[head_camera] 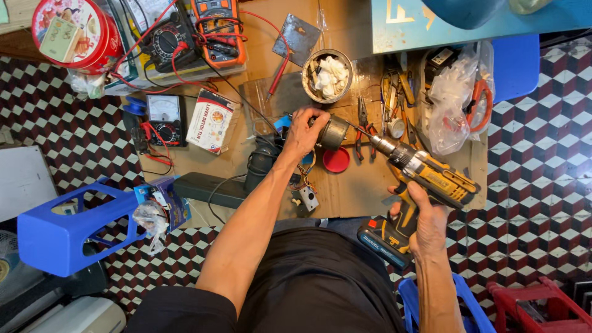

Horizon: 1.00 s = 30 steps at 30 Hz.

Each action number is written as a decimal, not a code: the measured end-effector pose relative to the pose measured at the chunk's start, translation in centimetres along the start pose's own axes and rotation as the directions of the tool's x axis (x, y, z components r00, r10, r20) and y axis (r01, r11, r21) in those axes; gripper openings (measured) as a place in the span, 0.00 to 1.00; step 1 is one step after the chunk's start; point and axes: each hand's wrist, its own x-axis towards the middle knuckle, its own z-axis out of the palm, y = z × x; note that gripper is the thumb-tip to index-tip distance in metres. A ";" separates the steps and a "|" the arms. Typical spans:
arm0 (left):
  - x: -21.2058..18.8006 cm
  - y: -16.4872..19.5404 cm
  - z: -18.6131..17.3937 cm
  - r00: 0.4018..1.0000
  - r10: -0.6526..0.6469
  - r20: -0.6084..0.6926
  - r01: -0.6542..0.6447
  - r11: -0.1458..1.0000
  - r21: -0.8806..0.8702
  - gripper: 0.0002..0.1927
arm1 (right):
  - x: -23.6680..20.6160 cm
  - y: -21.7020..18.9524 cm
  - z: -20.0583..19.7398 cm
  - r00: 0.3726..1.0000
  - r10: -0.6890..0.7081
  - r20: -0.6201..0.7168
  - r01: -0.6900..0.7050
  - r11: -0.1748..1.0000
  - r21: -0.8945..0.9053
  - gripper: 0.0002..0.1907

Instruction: The person disassembles a small motor, removes the rotor, applies lubricant to the bearings, and reassembles the motor. They use pliers, a screwdriver, a cordless drill, and a lubricant bottle to perform the maintenance.

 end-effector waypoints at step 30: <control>0.5 -0.8 0.3 1.000 0.011 -0.007 -0.011 1.000 0.011 0.16 | 1.8 -0.2 1.6 0.989 0.107 0.099 -0.107 0.994 -0.004 0.20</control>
